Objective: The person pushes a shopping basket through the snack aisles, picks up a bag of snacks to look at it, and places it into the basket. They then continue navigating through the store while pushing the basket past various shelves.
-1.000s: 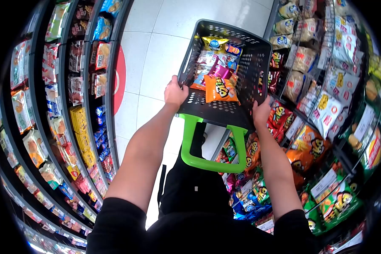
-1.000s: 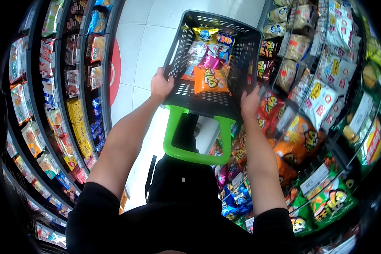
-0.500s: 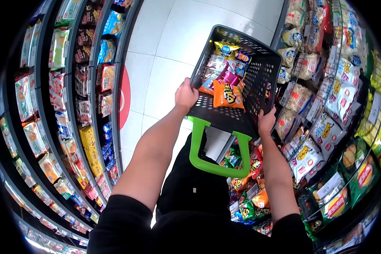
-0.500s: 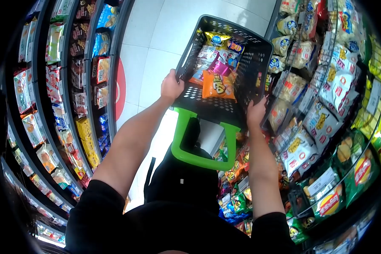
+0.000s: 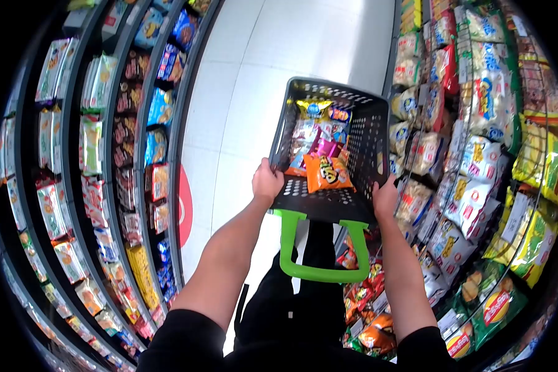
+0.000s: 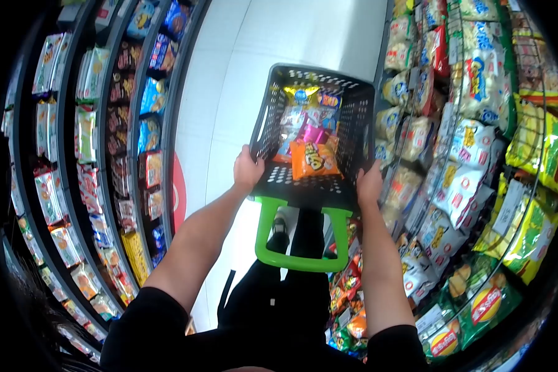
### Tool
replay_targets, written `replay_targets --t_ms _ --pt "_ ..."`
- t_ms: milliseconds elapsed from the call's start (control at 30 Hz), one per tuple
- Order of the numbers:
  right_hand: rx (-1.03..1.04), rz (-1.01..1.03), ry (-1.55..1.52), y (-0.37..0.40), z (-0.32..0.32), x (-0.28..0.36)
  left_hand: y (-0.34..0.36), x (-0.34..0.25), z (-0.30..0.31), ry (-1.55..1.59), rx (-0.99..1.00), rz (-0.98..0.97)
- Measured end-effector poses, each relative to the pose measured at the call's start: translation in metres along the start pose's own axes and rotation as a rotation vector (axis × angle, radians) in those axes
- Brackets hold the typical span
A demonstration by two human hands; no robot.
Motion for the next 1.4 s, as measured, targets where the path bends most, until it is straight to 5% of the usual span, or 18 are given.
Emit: replay_targets --t_ms 533,1400 --pt "0.118 0.271 -0.032 -0.168 0.018 0.108 -0.094 -0.052 0.006 0.014 -0.135 0.179" --pt "0.293 0.844 0.246 -0.341 -0.023 0.313 -0.126 -0.073 -0.017 0.285 -0.492 0.674"
Point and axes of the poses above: each hand's wrist, its own y-axis away from the middle knuckle, its own z-axis out of the back of the hand, x = y × z, the point moved 3 cm from there along -y, towards the middle knuckle, and after that the axes turned 5 degrees about -x, right-handed, at the moved point
